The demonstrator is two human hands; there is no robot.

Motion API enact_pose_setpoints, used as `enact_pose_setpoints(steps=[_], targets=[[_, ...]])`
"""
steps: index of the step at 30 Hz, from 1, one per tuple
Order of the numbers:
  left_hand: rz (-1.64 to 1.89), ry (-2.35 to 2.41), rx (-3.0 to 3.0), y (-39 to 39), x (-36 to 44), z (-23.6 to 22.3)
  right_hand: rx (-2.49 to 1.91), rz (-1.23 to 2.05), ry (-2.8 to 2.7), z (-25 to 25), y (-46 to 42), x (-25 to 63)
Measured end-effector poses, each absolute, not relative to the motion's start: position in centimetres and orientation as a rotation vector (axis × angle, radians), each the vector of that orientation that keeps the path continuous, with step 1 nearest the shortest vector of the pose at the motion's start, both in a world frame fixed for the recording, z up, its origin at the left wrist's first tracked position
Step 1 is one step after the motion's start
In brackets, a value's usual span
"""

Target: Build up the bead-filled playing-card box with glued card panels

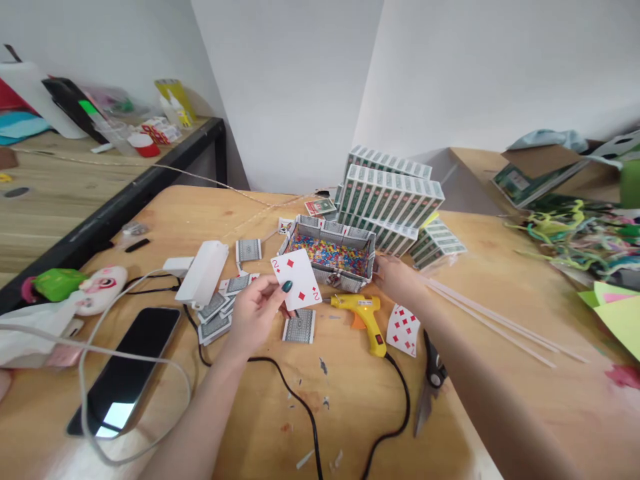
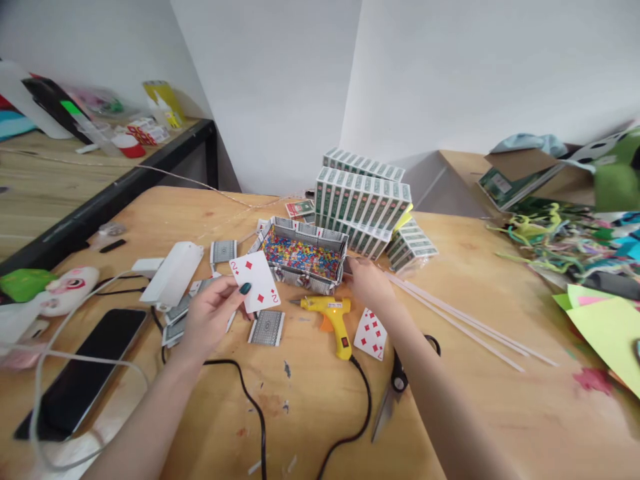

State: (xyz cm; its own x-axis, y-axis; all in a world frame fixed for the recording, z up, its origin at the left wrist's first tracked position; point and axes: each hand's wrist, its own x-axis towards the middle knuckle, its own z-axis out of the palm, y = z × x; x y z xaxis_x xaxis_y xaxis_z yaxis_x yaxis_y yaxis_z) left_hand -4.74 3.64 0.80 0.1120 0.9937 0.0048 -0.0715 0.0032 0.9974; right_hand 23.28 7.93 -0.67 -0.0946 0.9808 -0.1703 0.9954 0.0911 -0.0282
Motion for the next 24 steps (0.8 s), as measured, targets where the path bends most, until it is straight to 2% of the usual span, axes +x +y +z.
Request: enact_pose_setpoints(steps=[11,24], targets=[[1.172,1.096,1.242,3.7,-5.0,0.7,1.784,-0.084,2.207,1.3,10.1,22.1],[1.161,1.131,1.26,3.9,-5.0,0.4,1.613,0.05,2.227,1.3,10.1,21.6]])
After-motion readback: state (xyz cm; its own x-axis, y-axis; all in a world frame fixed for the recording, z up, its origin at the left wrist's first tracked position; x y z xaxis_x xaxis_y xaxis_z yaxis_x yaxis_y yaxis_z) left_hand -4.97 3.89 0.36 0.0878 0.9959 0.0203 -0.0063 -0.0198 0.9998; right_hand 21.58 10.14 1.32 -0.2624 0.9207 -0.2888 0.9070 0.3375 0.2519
